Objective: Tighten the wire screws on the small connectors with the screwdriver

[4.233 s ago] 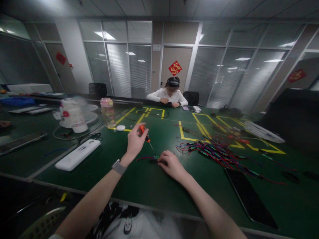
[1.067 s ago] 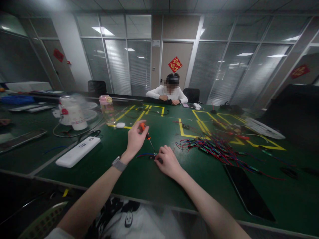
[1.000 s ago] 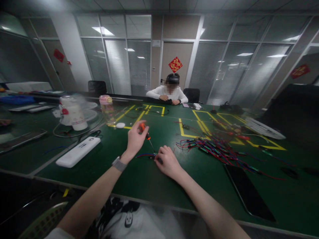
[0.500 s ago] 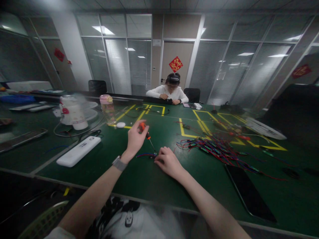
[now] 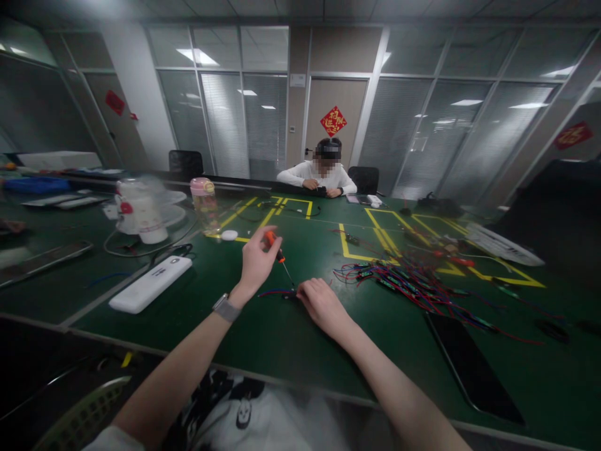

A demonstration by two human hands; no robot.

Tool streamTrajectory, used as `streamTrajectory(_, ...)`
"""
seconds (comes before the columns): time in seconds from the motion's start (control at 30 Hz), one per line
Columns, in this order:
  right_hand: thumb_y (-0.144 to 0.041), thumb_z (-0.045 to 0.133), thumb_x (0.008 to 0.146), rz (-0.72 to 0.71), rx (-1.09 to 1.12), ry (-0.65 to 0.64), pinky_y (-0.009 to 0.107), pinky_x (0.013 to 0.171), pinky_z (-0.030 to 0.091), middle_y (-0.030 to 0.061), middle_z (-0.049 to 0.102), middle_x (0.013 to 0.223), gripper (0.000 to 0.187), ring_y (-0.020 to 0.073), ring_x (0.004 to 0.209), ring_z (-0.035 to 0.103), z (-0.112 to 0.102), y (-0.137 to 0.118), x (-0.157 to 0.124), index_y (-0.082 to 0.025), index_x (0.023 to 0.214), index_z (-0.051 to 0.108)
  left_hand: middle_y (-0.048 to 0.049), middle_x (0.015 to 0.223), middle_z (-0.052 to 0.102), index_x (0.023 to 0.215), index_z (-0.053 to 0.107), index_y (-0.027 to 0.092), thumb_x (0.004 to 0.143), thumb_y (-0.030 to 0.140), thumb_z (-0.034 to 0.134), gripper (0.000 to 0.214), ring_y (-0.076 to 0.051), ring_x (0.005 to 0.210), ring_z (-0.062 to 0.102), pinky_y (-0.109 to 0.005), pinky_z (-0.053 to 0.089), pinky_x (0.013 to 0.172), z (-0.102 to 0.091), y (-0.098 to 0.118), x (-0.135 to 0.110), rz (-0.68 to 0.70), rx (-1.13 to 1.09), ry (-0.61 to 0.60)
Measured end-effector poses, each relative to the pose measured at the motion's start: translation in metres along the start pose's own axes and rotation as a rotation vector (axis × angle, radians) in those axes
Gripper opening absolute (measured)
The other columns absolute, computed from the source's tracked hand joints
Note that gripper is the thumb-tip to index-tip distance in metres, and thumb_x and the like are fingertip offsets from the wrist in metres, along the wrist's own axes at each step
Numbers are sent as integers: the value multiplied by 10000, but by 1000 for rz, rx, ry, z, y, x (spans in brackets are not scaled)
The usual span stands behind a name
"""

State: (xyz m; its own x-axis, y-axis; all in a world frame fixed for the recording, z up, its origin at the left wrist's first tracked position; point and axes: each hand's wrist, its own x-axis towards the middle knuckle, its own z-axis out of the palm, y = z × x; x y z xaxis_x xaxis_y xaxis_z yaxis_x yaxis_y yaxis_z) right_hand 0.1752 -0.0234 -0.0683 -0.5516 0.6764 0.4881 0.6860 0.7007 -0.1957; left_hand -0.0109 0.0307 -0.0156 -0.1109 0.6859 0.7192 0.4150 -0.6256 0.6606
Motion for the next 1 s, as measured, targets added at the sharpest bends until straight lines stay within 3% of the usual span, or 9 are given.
streamTrajectory(0.4,-196,452,957,-123,-35,-32,321,707,417,69,602,824,134,197,779,517,2,1,-4,-170,901,571,-47,930,648,1123,586,201,867,254,582,261,-141,755,636,-280,515,717,1,-1,0,-1,13,7)
streamTrajectory(0.8,-101,385,961,-386,-387,-60,351,734,435,85,580,795,242,211,763,505,-1,-21,-7,-133,845,595,-44,930,648,1120,590,199,865,253,584,260,-136,738,633,-277,516,716,1,-1,0,6,20,13)
streamTrajectory(1.0,-132,377,973,-363,-270,-32,334,709,448,78,590,790,259,201,756,513,0,-22,-7,-140,864,612,-46,931,649,1115,589,198,866,248,583,254,-143,766,639,-279,519,724,1,0,0,10,11,18)
